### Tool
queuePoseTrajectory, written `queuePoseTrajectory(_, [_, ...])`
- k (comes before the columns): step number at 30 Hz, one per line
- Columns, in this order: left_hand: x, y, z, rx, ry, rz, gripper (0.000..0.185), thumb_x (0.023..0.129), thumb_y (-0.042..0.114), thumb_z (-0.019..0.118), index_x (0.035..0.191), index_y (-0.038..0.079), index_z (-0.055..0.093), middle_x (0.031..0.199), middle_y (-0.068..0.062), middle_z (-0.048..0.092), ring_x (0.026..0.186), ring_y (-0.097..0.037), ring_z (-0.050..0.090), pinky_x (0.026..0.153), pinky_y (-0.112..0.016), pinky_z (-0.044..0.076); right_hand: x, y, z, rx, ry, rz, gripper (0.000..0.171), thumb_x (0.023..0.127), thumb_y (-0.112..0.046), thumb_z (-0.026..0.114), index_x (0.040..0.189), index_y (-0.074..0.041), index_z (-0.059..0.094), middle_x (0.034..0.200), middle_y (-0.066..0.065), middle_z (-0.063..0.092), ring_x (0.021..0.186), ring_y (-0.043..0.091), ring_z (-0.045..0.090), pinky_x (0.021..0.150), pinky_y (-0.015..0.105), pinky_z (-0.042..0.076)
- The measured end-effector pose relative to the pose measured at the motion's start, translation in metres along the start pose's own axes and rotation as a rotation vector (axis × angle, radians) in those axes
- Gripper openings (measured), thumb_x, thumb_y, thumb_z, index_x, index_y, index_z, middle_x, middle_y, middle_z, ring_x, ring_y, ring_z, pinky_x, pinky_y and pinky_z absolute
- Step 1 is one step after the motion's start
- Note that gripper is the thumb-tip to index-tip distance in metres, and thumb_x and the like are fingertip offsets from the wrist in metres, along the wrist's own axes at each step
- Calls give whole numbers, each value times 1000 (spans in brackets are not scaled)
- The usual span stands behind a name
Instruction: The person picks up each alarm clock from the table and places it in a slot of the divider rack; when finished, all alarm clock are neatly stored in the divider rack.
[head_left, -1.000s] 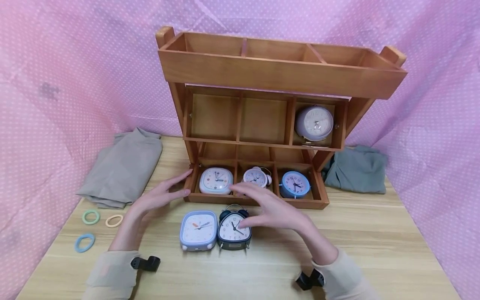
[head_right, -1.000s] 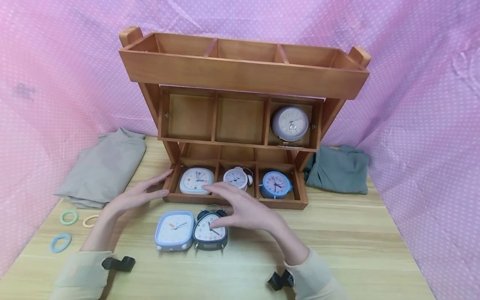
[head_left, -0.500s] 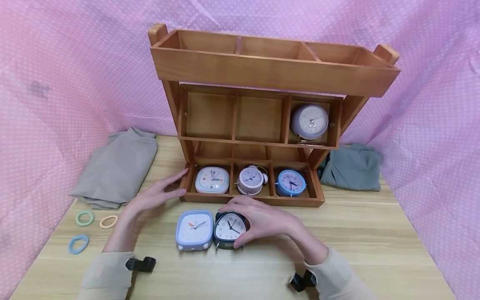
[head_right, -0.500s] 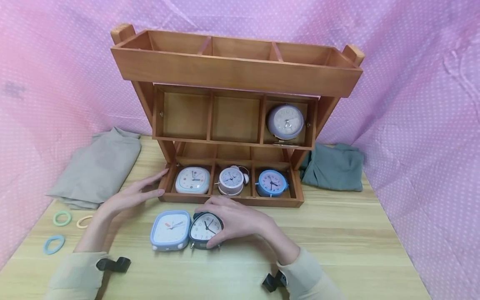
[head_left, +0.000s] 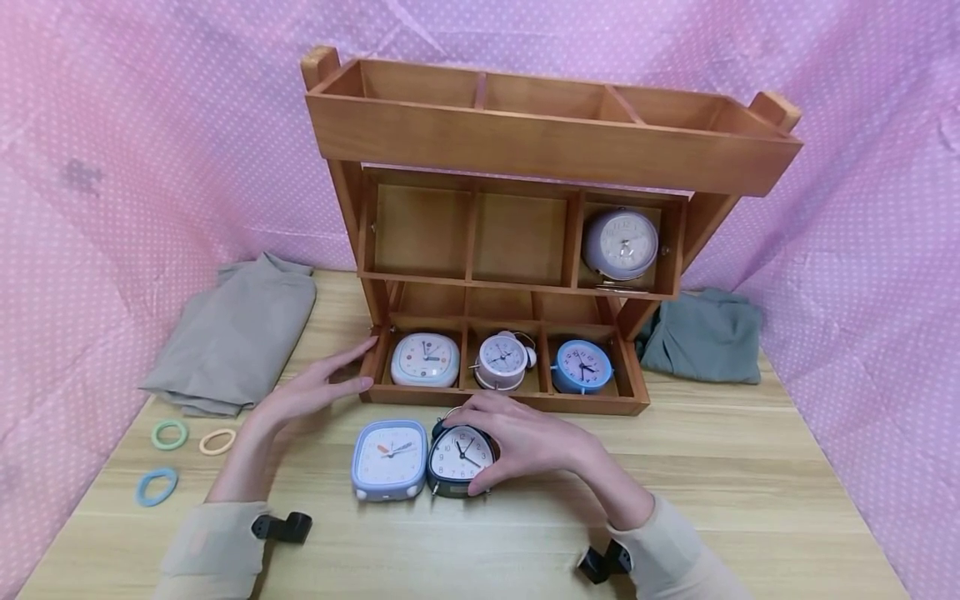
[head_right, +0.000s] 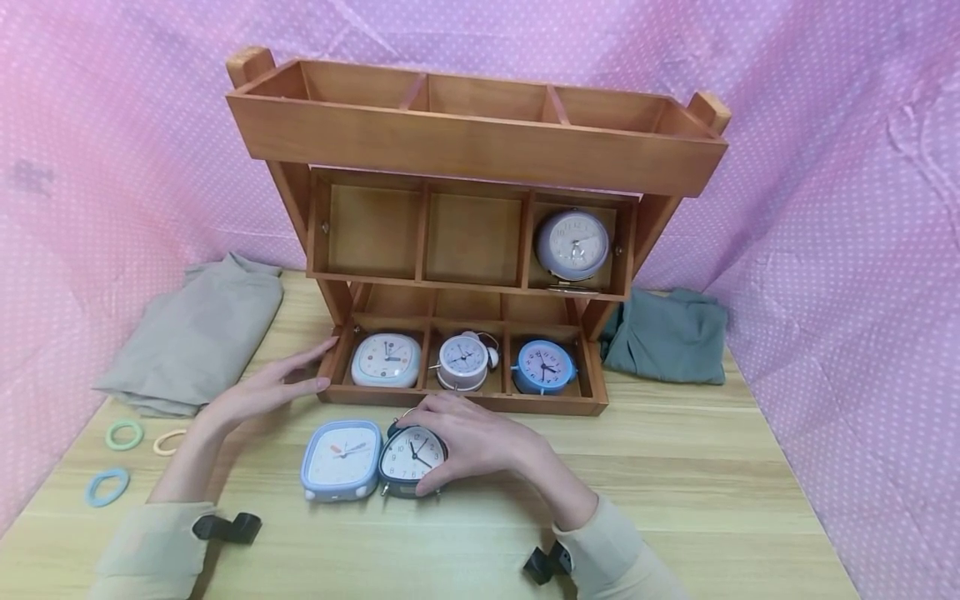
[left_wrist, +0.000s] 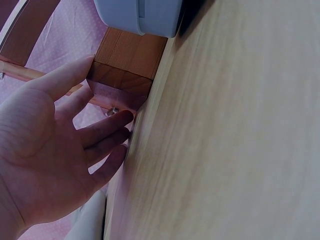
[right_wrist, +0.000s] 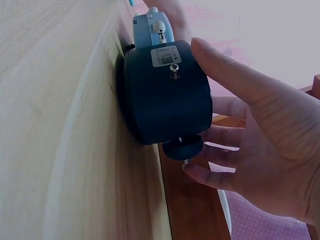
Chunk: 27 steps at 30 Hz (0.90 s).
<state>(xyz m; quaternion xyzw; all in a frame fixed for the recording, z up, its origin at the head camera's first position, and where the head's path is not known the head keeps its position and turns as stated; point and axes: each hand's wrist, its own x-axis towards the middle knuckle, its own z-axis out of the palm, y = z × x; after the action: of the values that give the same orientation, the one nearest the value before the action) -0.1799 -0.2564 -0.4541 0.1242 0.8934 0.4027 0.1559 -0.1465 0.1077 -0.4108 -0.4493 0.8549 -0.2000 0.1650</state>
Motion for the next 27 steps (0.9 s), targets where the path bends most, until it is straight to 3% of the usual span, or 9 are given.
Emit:
queuePoseTrajectory(13, [-1, 3, 0, -24, -19, 10, 75, 102, 48, 59, 165, 31, 22, 173, -15, 19, 157, -49, 16, 120, -76, 17, 1, 1, 2, -24, -12, 6, 85, 75, -60, 85, 148, -29, 53, 138, -8, 59, 126, 8, 55, 112, 37, 49])
queuePoseTrajectory(27, [-1, 1, 0, -32, -18, 3, 75, 102, 49, 59, 165, 33, 22, 173, -13, 19, 158, -48, 16, 121, -76, 17, 3, 0, 5, -61, 29, 13, 84, 75, -57, 86, 147, -27, 56, 135, -7, 61, 122, 8, 58, 107, 34, 52])
